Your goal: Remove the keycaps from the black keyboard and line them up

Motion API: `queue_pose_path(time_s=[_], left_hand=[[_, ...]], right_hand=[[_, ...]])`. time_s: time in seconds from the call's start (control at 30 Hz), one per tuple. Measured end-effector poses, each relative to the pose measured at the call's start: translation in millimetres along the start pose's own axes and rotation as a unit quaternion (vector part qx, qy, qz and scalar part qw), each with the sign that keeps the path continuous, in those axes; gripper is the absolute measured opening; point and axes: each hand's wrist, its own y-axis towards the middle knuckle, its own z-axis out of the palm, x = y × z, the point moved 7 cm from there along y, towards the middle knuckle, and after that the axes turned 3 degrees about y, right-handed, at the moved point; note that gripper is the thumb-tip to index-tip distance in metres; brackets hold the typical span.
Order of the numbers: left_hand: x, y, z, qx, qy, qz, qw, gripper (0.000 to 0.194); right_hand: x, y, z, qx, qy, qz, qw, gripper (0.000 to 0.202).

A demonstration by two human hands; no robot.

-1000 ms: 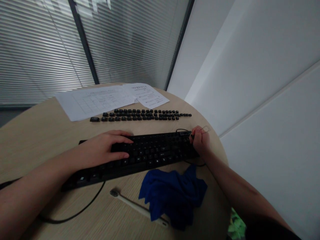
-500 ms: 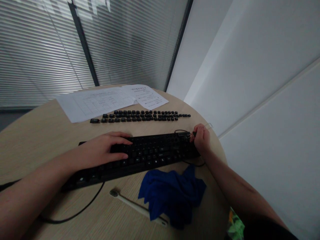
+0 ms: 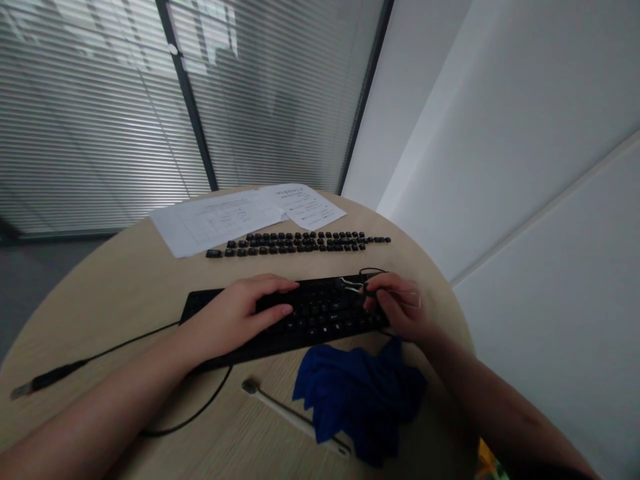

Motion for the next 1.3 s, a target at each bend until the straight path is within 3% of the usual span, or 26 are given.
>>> queue_pose_path(time_s=[0.2,0.4,0.5,0.8,1.3], left_hand=[[-8,-4,15.4,0.008,-0.214,-0.080,0.973,0.042],[-9,-6,24.1,0.087,-0.340,-0.112,0.930,0.024],[-8,-7,27.5,0.113,-0.383,-0.125,0.908,0.024],[-4,-7,32.2,0.097,-0.328,-0.165,0.925,0.020],[6,-5,26.3,0.044,-0.276,-0.209,0.937,0.019]], right_hand=[[42,8,30,0.045,0.083,-0.031,0.995,0.014],[44,7,51,0.034,0.214,0.034,0.976,0.014],[43,1,57,0.024,0.248,0.035,0.968,0.014],[54,-3,62,0.043,0.167,-0.064,0.983,0.016],[53,0,77,0.061,0.141,-0.082,0.985,0.010]])
